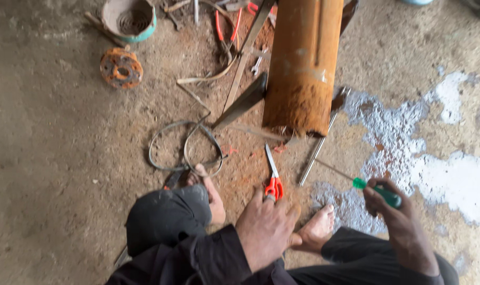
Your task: The person sits on the floor and works on a large, rusty cylindrical electrical coil. They use a screwdriver to pry and adjust the copper windings at the end of the coil, then switch to pliers to pull and separate the wires. The person repeatedly manipulates the copper strands to tidy or repair the coil's end.
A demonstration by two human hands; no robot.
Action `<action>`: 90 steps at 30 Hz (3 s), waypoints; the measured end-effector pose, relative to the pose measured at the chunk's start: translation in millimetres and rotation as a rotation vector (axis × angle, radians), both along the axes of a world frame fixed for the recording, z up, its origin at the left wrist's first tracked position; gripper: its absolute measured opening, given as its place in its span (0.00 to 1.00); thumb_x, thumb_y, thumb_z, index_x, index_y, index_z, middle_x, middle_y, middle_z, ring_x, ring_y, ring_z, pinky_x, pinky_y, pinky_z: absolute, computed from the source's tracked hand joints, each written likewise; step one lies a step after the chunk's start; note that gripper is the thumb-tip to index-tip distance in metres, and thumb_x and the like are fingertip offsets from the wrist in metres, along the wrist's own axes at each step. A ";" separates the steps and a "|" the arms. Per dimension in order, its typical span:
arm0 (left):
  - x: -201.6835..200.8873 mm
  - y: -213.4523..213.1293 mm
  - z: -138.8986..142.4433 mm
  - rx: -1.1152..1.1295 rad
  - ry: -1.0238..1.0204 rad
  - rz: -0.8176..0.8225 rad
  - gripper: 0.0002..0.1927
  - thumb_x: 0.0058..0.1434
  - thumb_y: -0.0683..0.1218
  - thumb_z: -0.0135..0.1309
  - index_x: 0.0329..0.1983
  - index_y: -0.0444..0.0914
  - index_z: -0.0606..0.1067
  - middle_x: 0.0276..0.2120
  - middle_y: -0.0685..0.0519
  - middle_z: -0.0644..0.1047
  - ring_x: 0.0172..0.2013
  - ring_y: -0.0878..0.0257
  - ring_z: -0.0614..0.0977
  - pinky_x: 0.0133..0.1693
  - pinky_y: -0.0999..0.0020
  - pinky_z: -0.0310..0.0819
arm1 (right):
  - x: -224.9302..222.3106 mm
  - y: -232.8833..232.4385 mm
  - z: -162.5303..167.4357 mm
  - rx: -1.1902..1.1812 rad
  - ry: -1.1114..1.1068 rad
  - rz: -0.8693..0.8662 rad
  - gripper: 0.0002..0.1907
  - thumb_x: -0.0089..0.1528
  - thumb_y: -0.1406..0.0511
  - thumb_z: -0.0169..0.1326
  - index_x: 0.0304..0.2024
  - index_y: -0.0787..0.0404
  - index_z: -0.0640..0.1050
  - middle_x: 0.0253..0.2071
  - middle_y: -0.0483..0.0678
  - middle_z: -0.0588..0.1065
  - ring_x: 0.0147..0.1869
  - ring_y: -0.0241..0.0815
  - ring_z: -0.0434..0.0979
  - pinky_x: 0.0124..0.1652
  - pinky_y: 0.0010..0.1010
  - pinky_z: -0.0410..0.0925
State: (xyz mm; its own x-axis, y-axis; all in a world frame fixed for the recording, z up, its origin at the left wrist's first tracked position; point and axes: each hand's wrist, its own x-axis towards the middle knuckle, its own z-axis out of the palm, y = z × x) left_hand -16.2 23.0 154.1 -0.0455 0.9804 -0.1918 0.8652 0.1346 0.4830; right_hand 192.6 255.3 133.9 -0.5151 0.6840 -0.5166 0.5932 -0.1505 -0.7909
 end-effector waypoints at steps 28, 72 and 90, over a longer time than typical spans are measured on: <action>-101.5 92.8 -86.8 -0.303 -0.127 -0.032 0.39 0.71 0.68 0.43 0.71 0.34 0.63 0.52 0.36 0.74 0.49 0.42 0.78 0.57 0.34 0.61 | -38.5 94.6 -110.3 -0.111 -0.236 -0.015 0.24 0.60 0.52 0.59 0.47 0.64 0.83 0.26 0.50 0.73 0.29 0.40 0.71 0.28 0.31 0.61; -23.2 1.9 -130.2 -0.250 0.083 0.123 0.31 0.67 0.65 0.49 0.63 0.41 0.70 0.51 0.43 0.78 0.44 0.52 0.82 0.53 0.44 0.68 | 33.0 -39.5 -60.8 0.514 -0.309 0.462 0.23 0.63 0.48 0.58 0.52 0.54 0.82 0.40 0.53 0.83 0.41 0.47 0.85 0.41 0.38 0.77; -24.4 29.2 -142.4 0.059 -0.043 0.283 0.34 0.72 0.59 0.51 0.72 0.36 0.58 0.50 0.41 0.79 0.41 0.54 0.85 0.37 0.56 0.80 | 14.3 -35.3 -34.8 0.509 -0.257 0.521 0.18 0.64 0.51 0.59 0.48 0.54 0.83 0.35 0.53 0.82 0.37 0.52 0.84 0.36 0.41 0.73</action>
